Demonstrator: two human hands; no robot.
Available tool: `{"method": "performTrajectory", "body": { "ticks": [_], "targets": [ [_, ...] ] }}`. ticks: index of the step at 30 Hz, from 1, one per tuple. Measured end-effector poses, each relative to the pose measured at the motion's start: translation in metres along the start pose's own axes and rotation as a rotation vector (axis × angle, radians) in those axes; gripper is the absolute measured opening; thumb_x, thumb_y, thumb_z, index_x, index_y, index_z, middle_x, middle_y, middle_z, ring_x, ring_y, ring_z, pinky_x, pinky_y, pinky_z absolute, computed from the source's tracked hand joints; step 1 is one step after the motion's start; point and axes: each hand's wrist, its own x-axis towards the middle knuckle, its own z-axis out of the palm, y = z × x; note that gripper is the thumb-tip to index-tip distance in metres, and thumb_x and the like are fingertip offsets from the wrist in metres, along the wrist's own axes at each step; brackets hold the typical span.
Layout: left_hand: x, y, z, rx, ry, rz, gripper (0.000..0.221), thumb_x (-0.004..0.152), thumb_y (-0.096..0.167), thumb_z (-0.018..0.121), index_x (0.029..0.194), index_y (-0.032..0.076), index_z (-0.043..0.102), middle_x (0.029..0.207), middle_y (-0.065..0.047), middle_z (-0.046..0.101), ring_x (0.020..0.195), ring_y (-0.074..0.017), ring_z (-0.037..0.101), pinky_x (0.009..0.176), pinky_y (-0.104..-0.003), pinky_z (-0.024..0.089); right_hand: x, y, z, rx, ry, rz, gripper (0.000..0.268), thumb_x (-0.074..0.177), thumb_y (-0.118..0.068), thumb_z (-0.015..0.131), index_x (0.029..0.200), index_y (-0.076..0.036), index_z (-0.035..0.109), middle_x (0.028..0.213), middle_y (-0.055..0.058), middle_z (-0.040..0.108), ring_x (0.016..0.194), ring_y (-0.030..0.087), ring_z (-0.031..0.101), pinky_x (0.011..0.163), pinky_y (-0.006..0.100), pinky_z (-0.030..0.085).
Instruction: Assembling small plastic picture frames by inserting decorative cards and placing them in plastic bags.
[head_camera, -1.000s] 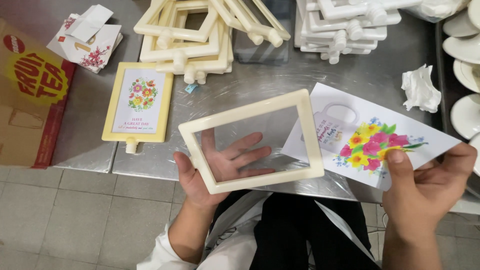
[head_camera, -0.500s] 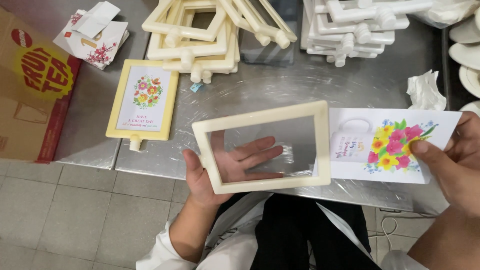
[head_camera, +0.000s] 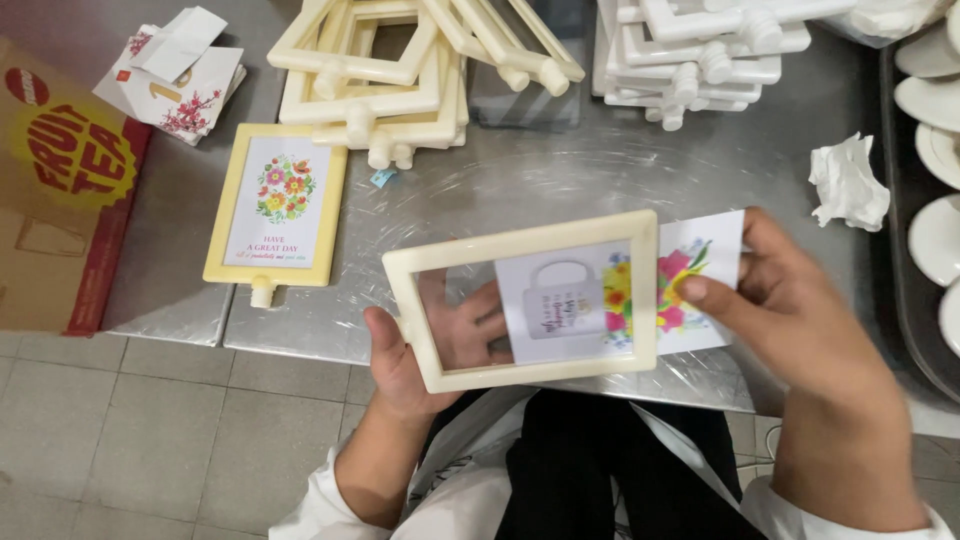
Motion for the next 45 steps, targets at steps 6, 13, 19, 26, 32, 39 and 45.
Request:
{"method": "performTrajectory", "body": {
  "ticks": [6, 13, 19, 26, 32, 39, 45],
  "targets": [
    [-0.002, -0.001, -0.004, 0.059, 0.088, 0.039, 0.081, 0.086, 0.079, 0.057, 0.156, 0.048, 0.029, 0.156, -0.034, 0.043, 0.137, -0.0548, 0.049, 0.102, -0.066, 0.046, -0.019, -0.010, 0.031, 0.018, 0.362, -0.189, 0.032, 0.102, -0.014, 0.062, 0.132, -0.007, 0.055, 0.103, 0.008, 0.067, 0.091, 0.013, 0.063, 0.075, 0.026, 0.052],
    [0.008, -0.008, 0.013, 0.150, 0.135, 0.165, 0.087, 0.091, 0.069, 0.064, 0.160, 0.028, 0.031, 0.163, -0.025, 0.036, 0.144, -0.0518, 0.042, 0.113, -0.074, 0.037, -0.013, 0.008, 0.059, 0.007, 0.445, -0.198, 0.019, 0.101, -0.004, 0.067, 0.120, -0.004, 0.067, 0.101, 0.007, 0.069, 0.079, 0.011, 0.059, 0.071, 0.021, 0.052],
    [0.004, -0.009, -0.004, 0.060, 0.332, 0.136, 0.102, 0.086, 0.071, 0.059, 0.156, 0.001, 0.038, 0.151, -0.025, 0.051, 0.140, -0.0432, 0.048, 0.119, -0.064, 0.036, -0.015, 0.007, 0.073, -0.116, 0.332, -0.254, 0.034, 0.102, -0.002, 0.058, 0.136, -0.002, 0.066, 0.103, 0.005, 0.054, 0.094, 0.013, 0.054, 0.078, 0.023, 0.046],
    [0.011, -0.013, -0.005, 0.114, 0.782, 0.050, 0.095, 0.077, 0.062, 0.056, 0.150, 0.002, 0.047, 0.142, -0.026, 0.059, 0.130, -0.0423, 0.057, 0.115, -0.059, 0.044, -0.013, 0.009, 0.073, -0.145, 0.360, -0.342, 0.037, 0.102, 0.003, 0.061, 0.138, 0.000, 0.064, 0.114, 0.007, 0.054, 0.104, 0.014, 0.057, 0.089, 0.022, 0.047],
    [0.021, -0.016, 0.005, 0.160, 0.890, 0.100, 0.094, 0.077, 0.062, 0.050, 0.151, 0.006, 0.047, 0.141, -0.023, 0.061, 0.126, -0.0393, 0.061, 0.111, -0.057, 0.048, -0.007, 0.008, 0.071, -0.119, 0.282, -0.335, 0.045, 0.099, -0.002, 0.063, 0.144, -0.002, 0.055, 0.115, 0.011, 0.056, 0.100, 0.017, 0.059, 0.085, 0.026, 0.051],
    [0.018, -0.021, -0.005, 0.236, 0.885, 0.162, 0.094, 0.075, 0.065, 0.051, 0.149, 0.007, 0.049, 0.137, -0.021, 0.064, 0.124, -0.0391, 0.063, 0.106, -0.058, 0.053, 0.002, 0.008, 0.059, 0.020, 0.182, -0.155, 0.063, 0.093, -0.003, 0.065, 0.153, -0.003, 0.047, 0.101, 0.010, 0.065, 0.095, 0.018, 0.067, 0.084, 0.030, 0.054],
    [0.017, -0.023, -0.012, 0.363, 0.713, 0.305, 0.080, 0.079, 0.058, 0.070, 0.139, 0.009, 0.048, 0.139, -0.017, 0.062, 0.124, -0.0339, 0.063, 0.101, -0.053, 0.055, 0.012, 0.014, 0.045, 0.054, 0.110, -0.228, 0.044, 0.094, -0.002, 0.065, 0.134, -0.003, 0.049, 0.116, 0.016, 0.070, 0.102, 0.022, 0.069, 0.088, 0.033, 0.056]
  ]
}}
